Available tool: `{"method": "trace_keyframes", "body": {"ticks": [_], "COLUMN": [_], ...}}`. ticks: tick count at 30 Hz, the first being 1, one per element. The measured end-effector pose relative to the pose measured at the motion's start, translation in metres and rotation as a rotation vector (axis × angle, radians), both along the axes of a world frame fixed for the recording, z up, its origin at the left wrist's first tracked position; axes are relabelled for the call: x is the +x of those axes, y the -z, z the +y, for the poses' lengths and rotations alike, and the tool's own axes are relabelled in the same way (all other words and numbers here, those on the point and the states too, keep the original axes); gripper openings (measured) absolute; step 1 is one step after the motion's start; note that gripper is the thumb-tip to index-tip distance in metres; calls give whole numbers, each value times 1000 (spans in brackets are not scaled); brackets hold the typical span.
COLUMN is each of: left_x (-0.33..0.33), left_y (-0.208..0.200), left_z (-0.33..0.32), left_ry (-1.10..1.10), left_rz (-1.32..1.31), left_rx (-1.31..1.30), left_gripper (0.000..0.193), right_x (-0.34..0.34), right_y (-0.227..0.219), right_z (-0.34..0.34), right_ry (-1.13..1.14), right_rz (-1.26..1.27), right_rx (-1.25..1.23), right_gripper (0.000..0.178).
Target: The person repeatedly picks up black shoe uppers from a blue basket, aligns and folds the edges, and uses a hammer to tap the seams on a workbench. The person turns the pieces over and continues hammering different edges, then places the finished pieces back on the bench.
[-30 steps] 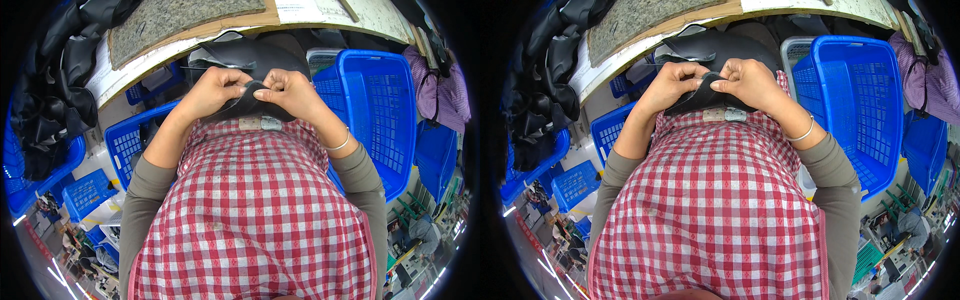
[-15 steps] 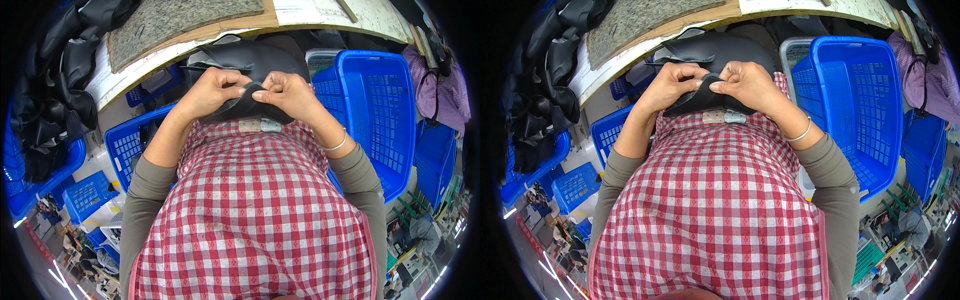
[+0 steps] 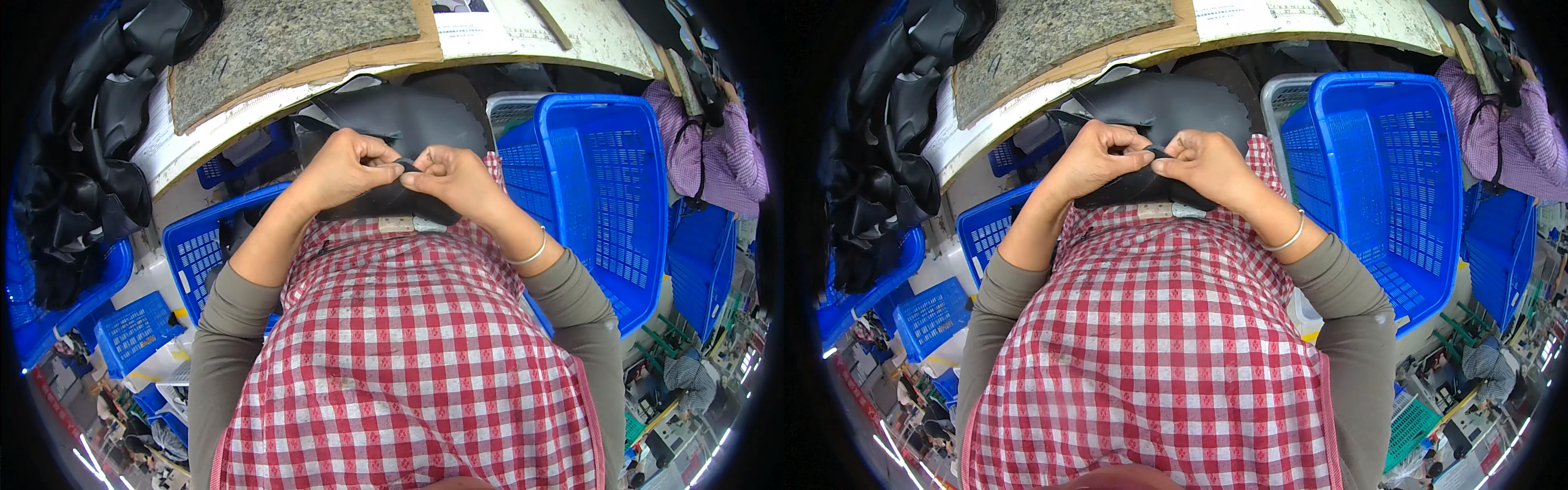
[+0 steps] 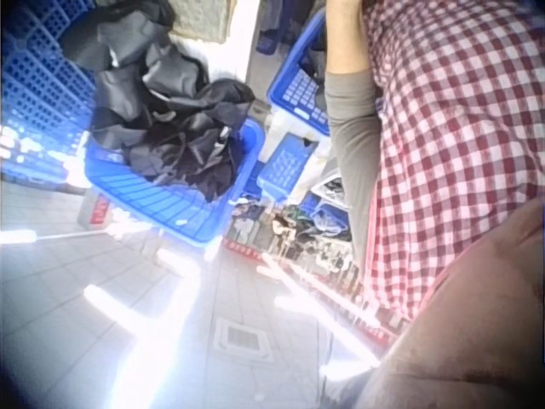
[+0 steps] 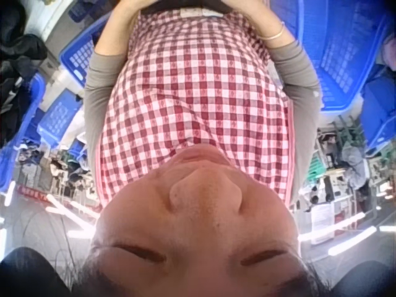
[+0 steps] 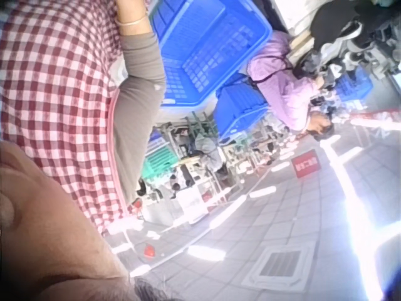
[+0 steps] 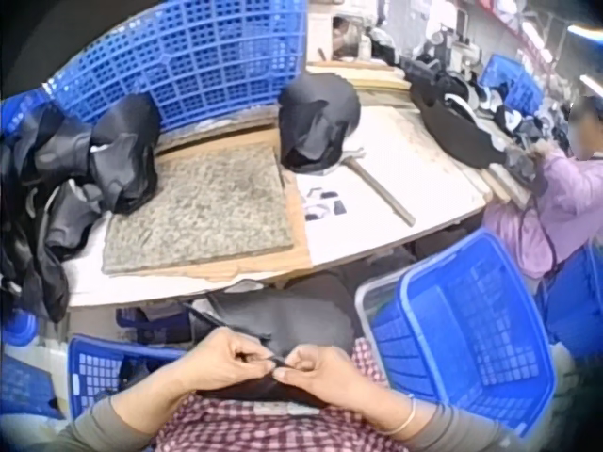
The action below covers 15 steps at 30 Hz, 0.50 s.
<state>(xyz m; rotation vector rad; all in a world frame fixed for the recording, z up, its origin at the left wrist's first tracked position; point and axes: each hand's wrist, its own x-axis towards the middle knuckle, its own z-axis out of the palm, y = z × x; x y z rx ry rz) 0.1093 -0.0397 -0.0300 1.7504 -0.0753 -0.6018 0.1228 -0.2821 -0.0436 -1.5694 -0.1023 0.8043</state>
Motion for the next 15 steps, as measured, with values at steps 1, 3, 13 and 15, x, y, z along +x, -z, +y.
{"method": "trace_keyframes", "body": {"ticks": [1, 3, 13, 15], "left_x": [-4, -13, 7, 14], "left_y": [5, 10, -115, -130], "left_z": [-2, 2, 29, 44], "left_ry": [-37, -134, 40, 170], "left_rz": [-18, -38, -430, -360], "left_rx": [-80, 41, 270, 263], "left_gripper": [16, 16, 14, 23], "right_x": [-1, 8, 20, 10], "right_y": [-2, -13, -57, -59], "right_z": [-1, -17, 44, 42], "right_ry": [19, 200, -85, -50], "right_rz": [121, 155, -1254, -999], "right_rx": [139, 126, -96, -75], "right_gripper": [20, 18, 25, 26]}}
